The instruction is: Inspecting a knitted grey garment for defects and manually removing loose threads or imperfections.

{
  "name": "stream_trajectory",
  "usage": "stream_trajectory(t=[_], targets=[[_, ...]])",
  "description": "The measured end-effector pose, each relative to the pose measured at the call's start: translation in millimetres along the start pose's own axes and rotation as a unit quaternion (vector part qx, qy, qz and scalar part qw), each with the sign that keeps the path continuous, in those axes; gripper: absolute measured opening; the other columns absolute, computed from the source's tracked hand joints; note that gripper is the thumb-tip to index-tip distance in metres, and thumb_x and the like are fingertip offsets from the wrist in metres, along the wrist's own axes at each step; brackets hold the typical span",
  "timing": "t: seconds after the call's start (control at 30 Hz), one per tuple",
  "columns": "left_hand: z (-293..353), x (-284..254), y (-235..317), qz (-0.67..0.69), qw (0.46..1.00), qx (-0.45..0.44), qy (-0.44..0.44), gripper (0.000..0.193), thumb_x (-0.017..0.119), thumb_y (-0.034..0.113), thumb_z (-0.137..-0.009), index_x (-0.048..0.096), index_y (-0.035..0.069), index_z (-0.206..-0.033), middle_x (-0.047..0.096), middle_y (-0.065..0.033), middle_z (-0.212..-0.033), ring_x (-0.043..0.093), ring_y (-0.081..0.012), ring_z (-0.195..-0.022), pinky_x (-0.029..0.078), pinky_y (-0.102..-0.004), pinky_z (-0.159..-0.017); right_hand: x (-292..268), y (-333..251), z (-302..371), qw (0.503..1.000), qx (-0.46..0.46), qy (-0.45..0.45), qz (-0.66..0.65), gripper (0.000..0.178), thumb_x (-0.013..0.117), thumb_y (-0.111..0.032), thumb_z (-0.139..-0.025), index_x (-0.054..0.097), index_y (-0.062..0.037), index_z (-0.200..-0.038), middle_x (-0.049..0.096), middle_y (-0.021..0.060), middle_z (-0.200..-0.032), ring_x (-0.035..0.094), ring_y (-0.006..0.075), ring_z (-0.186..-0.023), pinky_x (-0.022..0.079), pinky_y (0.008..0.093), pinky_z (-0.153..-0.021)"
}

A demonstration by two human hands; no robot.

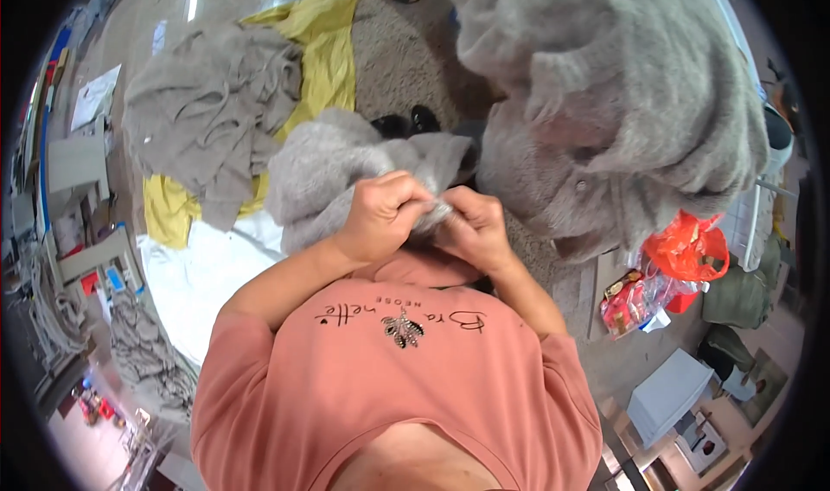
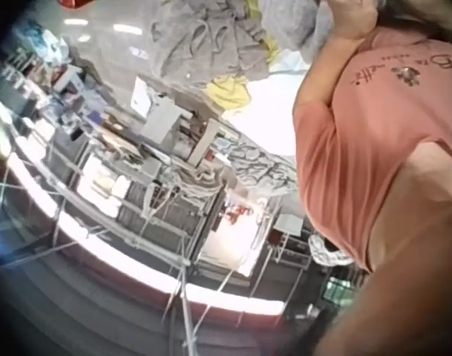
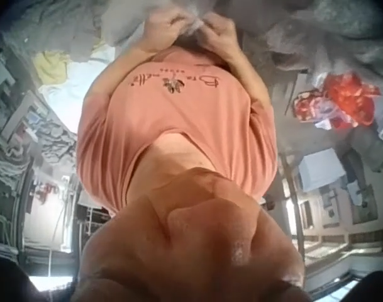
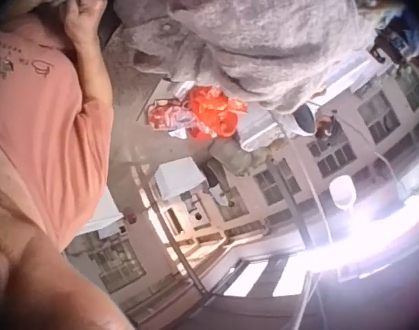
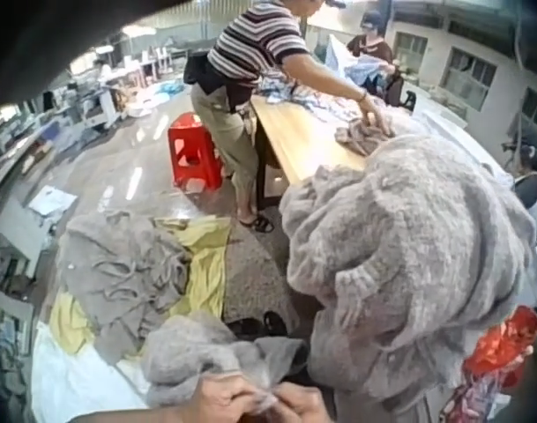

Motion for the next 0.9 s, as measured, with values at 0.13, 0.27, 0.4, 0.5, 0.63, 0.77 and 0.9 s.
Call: stream_trajectory(t=[0.13,0.27,0.4,0.5,0.63,0.77,0.9], targets=[[5.2,1.1,2.1,0.021,0.998,0.045,0.036,0.014,0.061,-0.009,-0.063,0.057,0.0,-0.073,0.057,-0.0104,-0.068,0.055,-0.0201,-0.057,0.044,-0.0273,-0.051,4.6,-1.8,1.8,0.995,-0.051,0.03,0.08,0.011,0.052,0.005,-0.063,0.052,0.0014,-0.073,0.048,0.0117,-0.06,0.05,0.0217,-0.05,0.04,0.0288,-0.047],[10.7,-0.5,9.6,-0.07,0.98,0.162,0.095,0.016,0.06,-0.01,-0.063,0.057,0.0,-0.076,0.056,-0.0116,-0.069,0.055,-0.0227,-0.056,0.045,-0.0285,-0.049,9.7,-14.4,1.3,0.979,-0.109,0.074,0.155,0.015,0.051,0.006,-0.059,0.051,-0.0013,-0.072,0.048,0.0125,-0.06,0.05,0.029,-0.051,0.039,0.0326,-0.045],[19.4,-3.9,20.5,-0.114,0.959,0.244,0.089,0.018,0.059,-0.01,-0.064,0.056,-0.001,-0.078,0.056,-0.012,-0.069,0.055,-0.0232,-0.057,0.045,-0.0291,-0.049,11.3,-27.3,5.2,0.973,-0.126,0.067,0.179,0.018,0.052,0.006,-0.056,0.05,-0.0016,-0.072,0.047,0.0119,-0.059,0.05,0.028,-0.049,0.039,0.0323,-0.043],[21.3,-4.7,23.8,-0.131,0.943,0.29,0.1,0.02,0.059,-0.01,-0.064,0.055,-0.001,-0.082,0.055,-0.0127,-0.07,0.055,-0.0237,-0.057,0.045,-0.03,-0.048,15.0,-27.5,-4.1,0.957,-0.178,0.095,0.207,0.018,0.051,0.006,-0.055,0.05,-0.0013,-0.071,0.047,0.0116,-0.059,0.05,0.0274,-0.049,0.038,0.032,-0.042],[8.9,-5.5,14.1,-0.135,0.957,0.227,0.119,0.02,0.057,-0.007,-0.062,0.055,0.0,-0.081,0.055,-0.0122,-0.071,0.054,-0.026,-0.058,0.045,-0.0321,-0.051,8.1,-26.9,-7.6,0.968,-0.166,0.117,0.146,0.009,0.052,0.005,-0.064,0.053,0.0008,-0.072,0.049,0.0096,-0.06,0.047,0.0169,-0.047,0.037,0.0268,-0.044],[5.6,-16.6,-3.5,-0.239,0.954,0.15,0.107,0.016,0.055,-0.003,-0.063,0.056,0.003,-0.077,0.054,-0.0084,-0.068,0.054,-0.0261,-0.058,0.045,-0.0326,-0.054,-14.6,-12.3,-6.8,0.979,-0.044,0.169,0.108,0.009,0.05,0.004,-0.072,0.055,0.0016,-0.079,0.049,0.0006,-0.062,0.042,0.0045,-0.054,0.035,0.0191,-0.049],[8.4,-25.7,-19.3,-0.089,0.993,-0.047,0.064,0.007,0.057,-0.001,-0.068,0.055,0.002,-0.074,0.054,-0.0089,-0.065,0.053,-0.0227,-0.055,0.042,-0.0305,-0.051,-22.5,18.6,0.4,0.981,0.046,0.188,0.021,0.01,0.05,0.003,-0.073,0.056,0.0014,-0.08,0.047,-0.0013,-0.062,0.039,0.0029,-0.057,0.034,0.017,-0.052]])
Point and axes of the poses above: each hand's wrist, its own z-axis away from the middle knuckle, its own x-axis out of the palm, y = z × x, the point moved 3 cm from there along -z, towards the middle knuckle
